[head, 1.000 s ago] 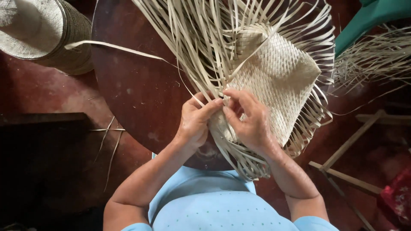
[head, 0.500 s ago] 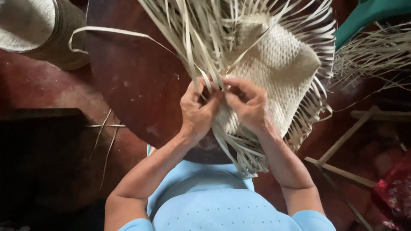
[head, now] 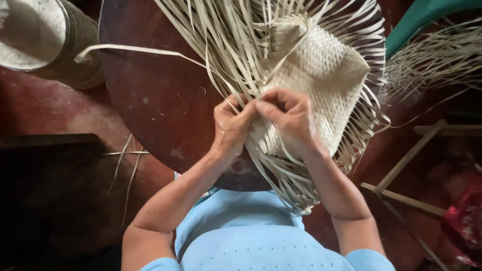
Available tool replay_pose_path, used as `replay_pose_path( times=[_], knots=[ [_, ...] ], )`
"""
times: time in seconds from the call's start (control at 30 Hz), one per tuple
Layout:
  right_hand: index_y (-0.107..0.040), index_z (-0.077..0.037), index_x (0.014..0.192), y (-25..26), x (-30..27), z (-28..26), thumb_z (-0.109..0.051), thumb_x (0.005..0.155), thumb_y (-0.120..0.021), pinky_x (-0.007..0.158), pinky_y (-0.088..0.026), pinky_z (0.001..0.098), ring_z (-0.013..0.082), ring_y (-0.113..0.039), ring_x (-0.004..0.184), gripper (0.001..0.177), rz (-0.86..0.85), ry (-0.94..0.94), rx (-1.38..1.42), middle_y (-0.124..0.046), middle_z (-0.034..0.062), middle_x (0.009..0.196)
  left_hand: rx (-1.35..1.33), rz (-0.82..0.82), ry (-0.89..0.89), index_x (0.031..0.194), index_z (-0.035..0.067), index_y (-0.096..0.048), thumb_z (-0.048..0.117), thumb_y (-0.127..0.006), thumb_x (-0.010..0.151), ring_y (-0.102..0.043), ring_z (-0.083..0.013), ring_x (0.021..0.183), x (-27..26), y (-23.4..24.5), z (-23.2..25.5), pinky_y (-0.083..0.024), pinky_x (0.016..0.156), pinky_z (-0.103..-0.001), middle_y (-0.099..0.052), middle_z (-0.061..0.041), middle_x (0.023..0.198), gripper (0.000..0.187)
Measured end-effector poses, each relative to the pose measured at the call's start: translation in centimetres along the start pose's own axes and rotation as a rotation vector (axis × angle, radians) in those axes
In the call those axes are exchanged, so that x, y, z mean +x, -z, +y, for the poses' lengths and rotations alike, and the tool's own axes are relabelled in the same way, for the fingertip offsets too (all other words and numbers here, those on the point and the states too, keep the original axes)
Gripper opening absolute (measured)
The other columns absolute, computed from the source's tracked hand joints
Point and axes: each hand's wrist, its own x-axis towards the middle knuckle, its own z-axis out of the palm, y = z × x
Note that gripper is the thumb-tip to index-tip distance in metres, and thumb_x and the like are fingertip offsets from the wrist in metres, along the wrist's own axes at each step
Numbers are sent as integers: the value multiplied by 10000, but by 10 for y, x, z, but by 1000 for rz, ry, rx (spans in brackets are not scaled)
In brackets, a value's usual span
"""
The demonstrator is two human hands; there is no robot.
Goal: A person is weaving a hat by rapidly interlacing dried plant fibers on a wooden table.
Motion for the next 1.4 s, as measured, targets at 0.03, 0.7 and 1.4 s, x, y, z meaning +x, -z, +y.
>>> replay_pose_path(
  times=[0.03, 0.7, 1.4],
  knots=[
    [-757, -35, 913, -7, -2, -11, -26, 889, -802, 473, -470, 193, 38, -540, 563, 52, -60, -18, -94, -653, 32, 647, -21, -1, -44, 805, 81, -728, 94, -839, 773, -583, -66, 634, 0, -1, 3, -520, 547, -233, -673, -18, 678, 116],
    [-715, -48, 653, 25, -25, 0, -309, 1019, -658, 428, -523, 249, 149, -624, 406, 454, -211, -398, -225, -641, 84, 468, 12, -28, -78, 683, 78, -674, 124, -861, 842, -454, -44, 544, -1, 3, 19, -432, 481, -194, -551, -4, 543, 250],
    [-700, 8, 612, 29, -22, 12, -127, 935, -735, 277, -269, 163, 66, -393, 262, 352, -349, -434, 27, -532, 95, 365, 675, -215, -820, 626, 226, -677, 152, -775, 837, -497, -149, 505, -80, 57, 59, -433, 588, -261, -570, 67, 607, 245]
  ],
)
